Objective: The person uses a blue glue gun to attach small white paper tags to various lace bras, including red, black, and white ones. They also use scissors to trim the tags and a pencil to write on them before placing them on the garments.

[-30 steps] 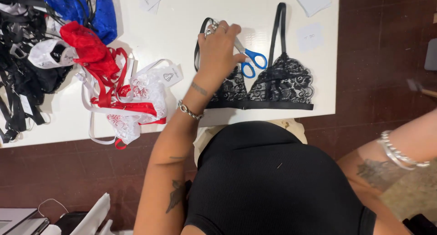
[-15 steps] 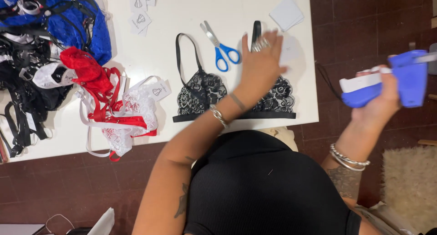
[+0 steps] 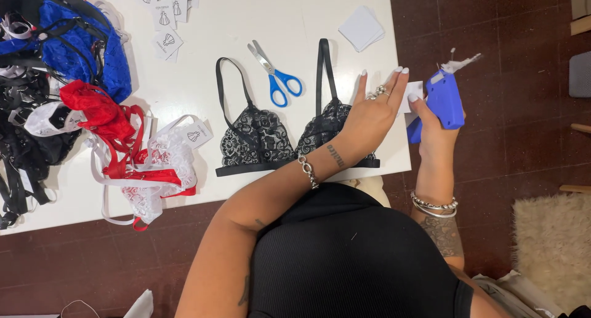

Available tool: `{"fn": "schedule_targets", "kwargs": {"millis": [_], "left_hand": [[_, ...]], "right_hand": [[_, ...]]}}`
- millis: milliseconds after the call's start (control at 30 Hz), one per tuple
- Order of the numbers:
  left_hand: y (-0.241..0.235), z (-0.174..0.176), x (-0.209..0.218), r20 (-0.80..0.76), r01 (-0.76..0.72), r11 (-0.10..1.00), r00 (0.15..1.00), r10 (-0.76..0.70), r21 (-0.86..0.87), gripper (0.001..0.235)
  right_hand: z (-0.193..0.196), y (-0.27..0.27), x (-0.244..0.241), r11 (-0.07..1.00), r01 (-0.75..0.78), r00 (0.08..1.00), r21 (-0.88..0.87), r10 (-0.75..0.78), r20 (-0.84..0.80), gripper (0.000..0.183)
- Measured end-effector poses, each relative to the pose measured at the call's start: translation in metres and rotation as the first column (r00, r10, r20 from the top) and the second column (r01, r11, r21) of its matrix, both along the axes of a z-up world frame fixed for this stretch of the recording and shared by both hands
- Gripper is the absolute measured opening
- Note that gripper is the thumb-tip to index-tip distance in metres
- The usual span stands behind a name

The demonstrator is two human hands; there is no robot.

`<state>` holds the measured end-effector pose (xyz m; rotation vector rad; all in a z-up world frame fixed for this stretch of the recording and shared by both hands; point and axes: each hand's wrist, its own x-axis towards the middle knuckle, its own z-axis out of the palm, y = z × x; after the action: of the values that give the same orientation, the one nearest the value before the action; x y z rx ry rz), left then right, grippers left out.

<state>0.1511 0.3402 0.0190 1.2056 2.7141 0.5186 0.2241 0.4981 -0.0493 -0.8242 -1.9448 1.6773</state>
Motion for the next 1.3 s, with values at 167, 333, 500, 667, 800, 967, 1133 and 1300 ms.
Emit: {"fn": "schedule_targets", "kwargs": {"millis": [167, 333, 500, 667, 800, 967, 1133, 1300], "left_hand": [[-0.016, 0.029, -0.001, 0.315, -0.093, 0.957, 0.949, 0.002, 0.275, 0.058], [-0.027, 0.033, 0.001, 0.801, -0.535, 0.605, 0.484, -0.352, 0.589, 0.056], [-0.045, 0.000, 0.008, 0.791, -0.732, 0.380, 0.352, -0.500, 0.565, 0.043], [-0.071, 0.015, 0.003, 0.786, -0.746, 0.329, 0.403, -0.469, 0.579, 0.038], [-0.084, 0.031, 0.002, 0.823, -0.728, 0.386, 0.475, -0.312, 0.567, 0.035], [-0.092, 0.060, 0.009, 0.785, -0.640, 0.501, 0.603, -0.143, 0.583, 0.032], [-0.097, 0.067, 0.010, 0.687, -0.520, 0.586, 0.721, -0.090, 0.622, 0.030], [-0.097, 0.064, 0.009, 0.684, -0.515, 0.581, 0.722, -0.102, 0.630, 0.029]], "right_hand": [[0.063, -0.012, -0.008, 0.913, -0.031, 0.955, 0.406, 0.147, -0.256, 0.039], [0.120, -0.056, -0.015, 0.747, -0.077, 0.935, 0.660, 0.284, -0.213, 0.046], [0.134, -0.069, -0.017, 0.840, -0.274, 0.876, 0.469, 0.419, -0.238, 0.046], [0.114, -0.068, -0.013, 0.926, -0.371, 0.883, -0.066, 0.330, -0.334, 0.038], [0.150, -0.079, -0.004, 0.788, -0.447, 0.894, -0.424, 0.376, -0.243, 0.069], [0.179, -0.109, -0.004, 0.818, -0.536, 0.842, -0.209, 0.500, -0.205, 0.081], [0.152, -0.105, 0.003, 0.841, -0.501, 0.853, -0.205, 0.440, -0.282, 0.053], [0.161, -0.112, -0.001, 0.847, -0.480, 0.867, -0.229, 0.419, -0.268, 0.059]]}}
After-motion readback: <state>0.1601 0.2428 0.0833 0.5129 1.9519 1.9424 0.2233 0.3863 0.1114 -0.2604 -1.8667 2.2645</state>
